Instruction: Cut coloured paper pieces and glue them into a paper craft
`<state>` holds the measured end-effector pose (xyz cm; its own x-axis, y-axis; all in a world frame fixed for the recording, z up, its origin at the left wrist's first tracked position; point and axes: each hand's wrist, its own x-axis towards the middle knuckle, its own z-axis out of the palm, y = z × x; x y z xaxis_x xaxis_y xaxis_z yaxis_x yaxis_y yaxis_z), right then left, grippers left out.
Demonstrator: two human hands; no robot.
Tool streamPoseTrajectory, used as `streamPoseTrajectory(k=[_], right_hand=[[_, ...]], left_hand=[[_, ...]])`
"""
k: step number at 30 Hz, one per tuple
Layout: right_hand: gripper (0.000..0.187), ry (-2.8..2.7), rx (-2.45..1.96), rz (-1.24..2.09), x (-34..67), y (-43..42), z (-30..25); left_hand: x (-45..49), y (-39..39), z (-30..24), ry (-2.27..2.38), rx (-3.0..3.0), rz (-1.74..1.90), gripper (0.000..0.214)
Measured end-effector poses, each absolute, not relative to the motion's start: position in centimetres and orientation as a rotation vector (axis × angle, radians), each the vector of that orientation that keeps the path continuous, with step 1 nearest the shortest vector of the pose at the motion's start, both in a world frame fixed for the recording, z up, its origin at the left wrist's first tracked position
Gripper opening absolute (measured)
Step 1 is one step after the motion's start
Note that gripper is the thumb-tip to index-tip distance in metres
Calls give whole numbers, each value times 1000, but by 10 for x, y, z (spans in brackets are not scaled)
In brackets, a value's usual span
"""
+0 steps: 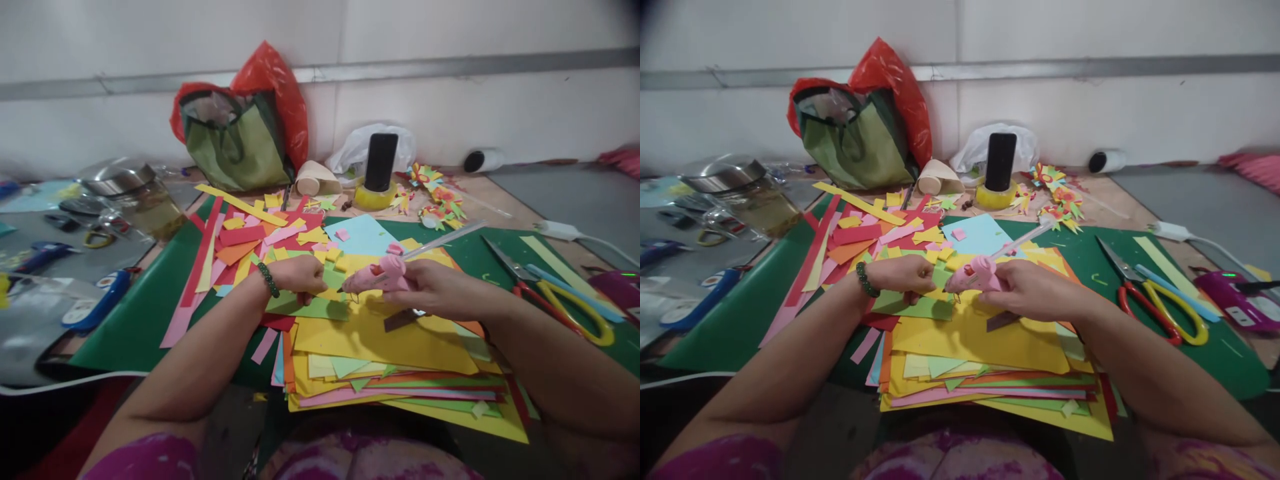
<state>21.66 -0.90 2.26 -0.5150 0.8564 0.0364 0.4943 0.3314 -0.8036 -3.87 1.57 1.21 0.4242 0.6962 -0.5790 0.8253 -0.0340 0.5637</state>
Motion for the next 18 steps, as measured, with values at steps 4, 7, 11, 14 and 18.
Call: streamPoseTrajectory(k=[4, 7, 11, 14, 18], right_hand=[[33, -2404, -1300, 1083, 212, -10, 25], [37, -2498, -1328, 934, 211, -9, 26], [43, -2625, -1413, 806, 208, -11, 27], [46, -2738, -1452, 790, 205, -15, 33], [47, -2759, -1540, 716, 200, -18, 40]], left_hand=[[-38, 16, 13, 1317, 1805, -177, 20], [-38, 15, 13, 1316, 1802, -181, 22], [-38, 15, 13, 1309, 1791, -168, 23], [-37, 15, 15, 1316, 1791, -187, 22], [-35, 14, 17, 1312, 1790, -227, 22]])
